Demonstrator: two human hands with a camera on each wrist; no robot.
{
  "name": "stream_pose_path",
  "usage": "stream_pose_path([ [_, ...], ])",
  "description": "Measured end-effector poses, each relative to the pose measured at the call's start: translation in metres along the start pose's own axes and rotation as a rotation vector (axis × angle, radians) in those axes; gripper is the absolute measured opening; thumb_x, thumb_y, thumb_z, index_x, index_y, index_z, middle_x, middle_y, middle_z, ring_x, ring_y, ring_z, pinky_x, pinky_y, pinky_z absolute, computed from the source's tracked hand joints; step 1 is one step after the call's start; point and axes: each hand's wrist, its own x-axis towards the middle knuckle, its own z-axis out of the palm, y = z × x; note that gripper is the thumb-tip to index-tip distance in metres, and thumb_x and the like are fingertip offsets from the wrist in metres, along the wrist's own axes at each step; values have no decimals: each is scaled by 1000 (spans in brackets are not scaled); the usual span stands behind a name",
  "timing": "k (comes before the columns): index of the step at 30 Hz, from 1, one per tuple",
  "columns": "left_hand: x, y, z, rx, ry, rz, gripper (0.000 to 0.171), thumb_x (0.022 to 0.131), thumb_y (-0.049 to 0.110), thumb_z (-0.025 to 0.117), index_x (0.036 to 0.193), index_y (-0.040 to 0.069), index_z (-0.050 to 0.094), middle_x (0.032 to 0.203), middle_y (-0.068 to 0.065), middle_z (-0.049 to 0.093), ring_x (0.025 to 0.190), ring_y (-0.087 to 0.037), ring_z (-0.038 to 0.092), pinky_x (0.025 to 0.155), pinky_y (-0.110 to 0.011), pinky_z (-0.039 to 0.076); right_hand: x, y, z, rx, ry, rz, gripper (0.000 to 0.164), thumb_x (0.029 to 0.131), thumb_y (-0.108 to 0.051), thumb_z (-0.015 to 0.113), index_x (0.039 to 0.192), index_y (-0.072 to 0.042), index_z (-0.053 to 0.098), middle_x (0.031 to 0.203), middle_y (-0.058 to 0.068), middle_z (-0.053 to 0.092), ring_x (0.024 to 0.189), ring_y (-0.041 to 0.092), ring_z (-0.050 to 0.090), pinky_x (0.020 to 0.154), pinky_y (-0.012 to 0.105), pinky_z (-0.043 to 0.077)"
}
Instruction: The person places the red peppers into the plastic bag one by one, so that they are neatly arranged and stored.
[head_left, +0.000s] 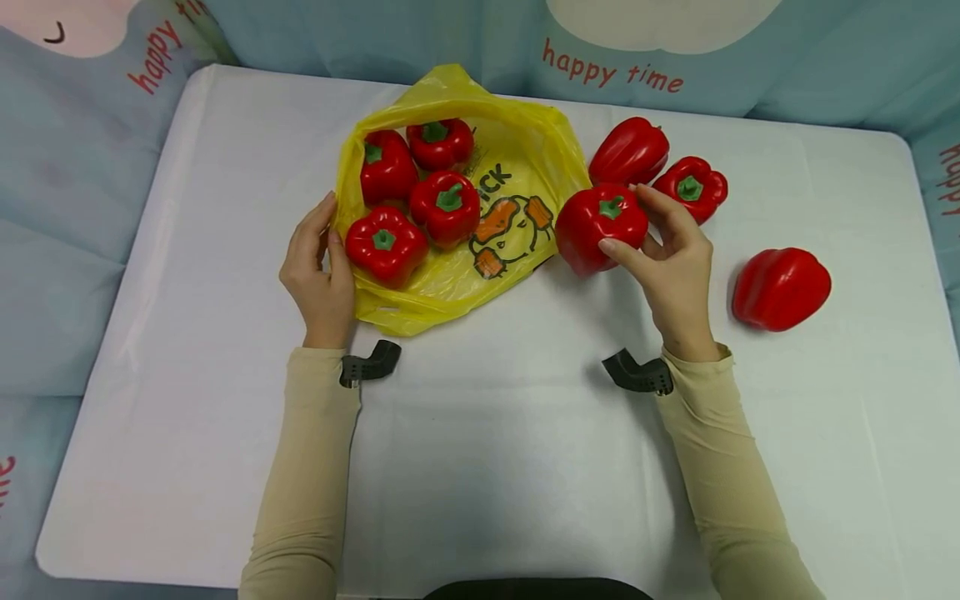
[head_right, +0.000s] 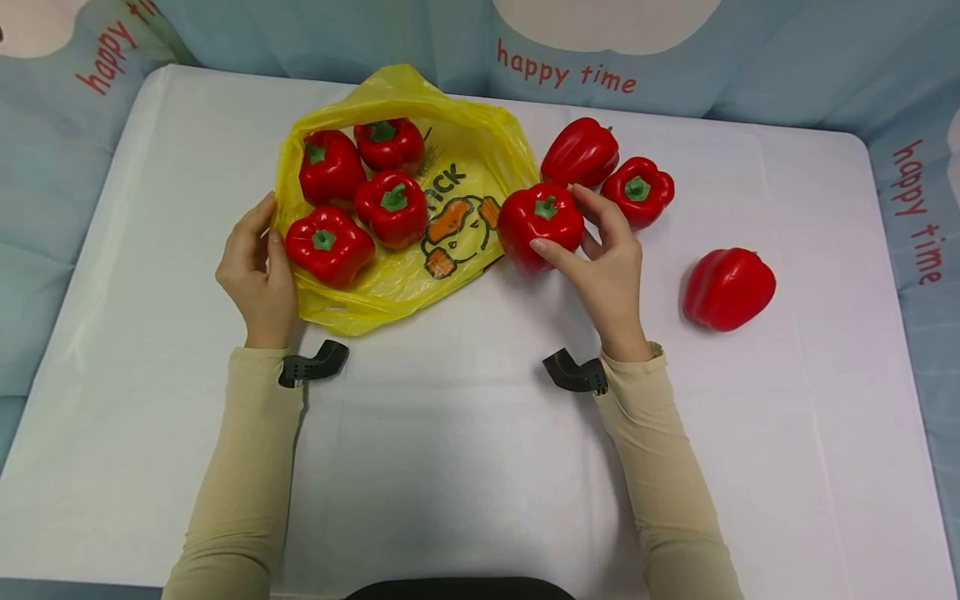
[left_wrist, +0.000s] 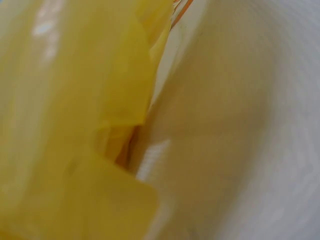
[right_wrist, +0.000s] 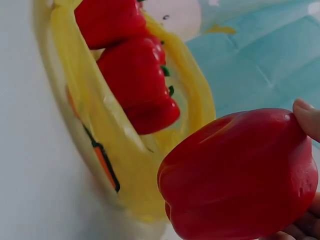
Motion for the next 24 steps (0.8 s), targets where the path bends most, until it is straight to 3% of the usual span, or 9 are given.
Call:
stream_pose_path([
  [24,0,-7,-1,-7,-9,3,26,94,-3,52,116,-2,64,120,-7,64,114,-14,57,97,-31,48,43,3,45,119,-43,-1,59,77,6,72,131,2,51,133,12,50,124,21,44,100,32,45],
])
